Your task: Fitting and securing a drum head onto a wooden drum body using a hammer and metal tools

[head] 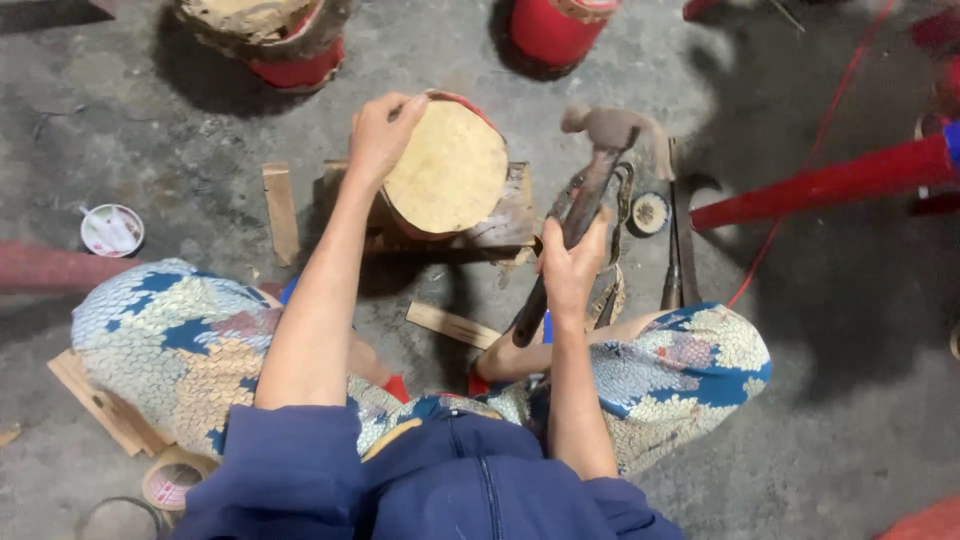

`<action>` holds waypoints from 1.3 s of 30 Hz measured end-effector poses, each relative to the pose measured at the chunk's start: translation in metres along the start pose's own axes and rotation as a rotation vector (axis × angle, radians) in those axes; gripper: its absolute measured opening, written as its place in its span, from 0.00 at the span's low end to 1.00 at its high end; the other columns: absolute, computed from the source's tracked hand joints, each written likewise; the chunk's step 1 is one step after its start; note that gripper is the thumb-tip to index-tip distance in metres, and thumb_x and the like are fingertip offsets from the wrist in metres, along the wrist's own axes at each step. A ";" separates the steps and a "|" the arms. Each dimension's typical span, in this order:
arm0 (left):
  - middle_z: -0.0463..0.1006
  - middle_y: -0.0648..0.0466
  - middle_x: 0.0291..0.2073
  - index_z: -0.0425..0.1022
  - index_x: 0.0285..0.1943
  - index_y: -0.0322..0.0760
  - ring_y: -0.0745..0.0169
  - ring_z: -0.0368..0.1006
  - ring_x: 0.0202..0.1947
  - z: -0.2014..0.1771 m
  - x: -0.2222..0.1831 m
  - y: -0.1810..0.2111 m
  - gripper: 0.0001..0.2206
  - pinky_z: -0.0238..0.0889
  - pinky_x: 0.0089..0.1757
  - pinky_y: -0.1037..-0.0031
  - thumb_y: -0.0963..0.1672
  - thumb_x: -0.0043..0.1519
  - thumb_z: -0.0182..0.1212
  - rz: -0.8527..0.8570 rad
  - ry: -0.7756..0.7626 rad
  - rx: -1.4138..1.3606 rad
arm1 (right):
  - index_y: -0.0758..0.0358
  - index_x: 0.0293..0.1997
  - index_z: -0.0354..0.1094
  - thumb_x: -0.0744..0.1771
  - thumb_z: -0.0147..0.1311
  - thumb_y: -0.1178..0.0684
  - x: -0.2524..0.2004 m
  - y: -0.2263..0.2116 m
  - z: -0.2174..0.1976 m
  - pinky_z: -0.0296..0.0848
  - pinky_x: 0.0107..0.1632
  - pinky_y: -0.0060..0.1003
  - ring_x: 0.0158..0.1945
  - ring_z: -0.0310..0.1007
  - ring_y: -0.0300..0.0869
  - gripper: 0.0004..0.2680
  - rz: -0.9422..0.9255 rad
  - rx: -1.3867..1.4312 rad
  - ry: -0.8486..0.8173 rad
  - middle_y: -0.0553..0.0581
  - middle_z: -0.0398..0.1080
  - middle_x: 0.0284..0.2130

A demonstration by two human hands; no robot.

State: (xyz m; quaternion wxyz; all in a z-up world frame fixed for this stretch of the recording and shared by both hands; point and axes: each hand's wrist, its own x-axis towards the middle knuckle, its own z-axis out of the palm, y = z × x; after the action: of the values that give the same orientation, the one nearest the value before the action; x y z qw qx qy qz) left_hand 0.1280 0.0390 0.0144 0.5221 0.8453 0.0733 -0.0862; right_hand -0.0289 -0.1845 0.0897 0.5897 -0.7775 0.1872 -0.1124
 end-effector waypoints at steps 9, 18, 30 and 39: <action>0.80 0.55 0.56 0.79 0.58 0.42 0.58 0.73 0.58 -0.003 -0.009 0.011 0.22 0.64 0.53 0.62 0.55 0.66 0.50 0.010 -0.040 -0.050 | 0.61 0.51 0.59 0.66 0.54 0.63 0.032 0.120 -0.022 0.62 0.15 0.27 0.15 0.59 0.34 0.11 0.471 0.641 0.010 0.49 0.62 0.18; 0.74 0.51 0.63 0.74 0.64 0.41 0.55 0.68 0.63 -0.006 -0.011 0.020 0.25 0.62 0.56 0.60 0.55 0.67 0.45 -0.015 -0.118 -0.048 | 0.60 0.48 0.61 0.67 0.51 0.66 0.099 0.228 -0.069 0.64 0.15 0.26 0.15 0.58 0.33 0.08 0.698 0.429 0.150 0.48 0.61 0.20; 0.82 0.57 0.45 0.78 0.50 0.41 0.68 0.77 0.43 -0.003 0.003 0.010 0.14 0.72 0.43 0.76 0.51 0.65 0.57 -0.335 -0.171 -0.480 | 0.54 0.44 0.62 0.65 0.53 0.63 0.129 0.312 -0.052 0.61 0.14 0.27 0.14 0.56 0.34 0.09 0.690 0.354 -0.037 0.49 0.58 0.16; 0.78 0.52 0.28 0.80 0.42 0.43 0.61 0.78 0.27 0.009 0.027 -0.029 0.12 0.74 0.32 0.72 0.51 0.58 0.70 -0.391 -0.107 -0.650 | 0.56 0.47 0.70 0.63 0.63 0.53 0.145 0.381 -0.054 0.76 0.22 0.34 0.20 0.71 0.40 0.10 0.548 0.164 -0.070 0.54 0.66 0.21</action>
State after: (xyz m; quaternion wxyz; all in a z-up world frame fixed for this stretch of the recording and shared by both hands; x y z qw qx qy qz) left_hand 0.1472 0.0447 -0.0206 0.7399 0.5999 0.2292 -0.2002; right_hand 0.0208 -0.3824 -0.2670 0.6652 -0.6510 0.3602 0.0633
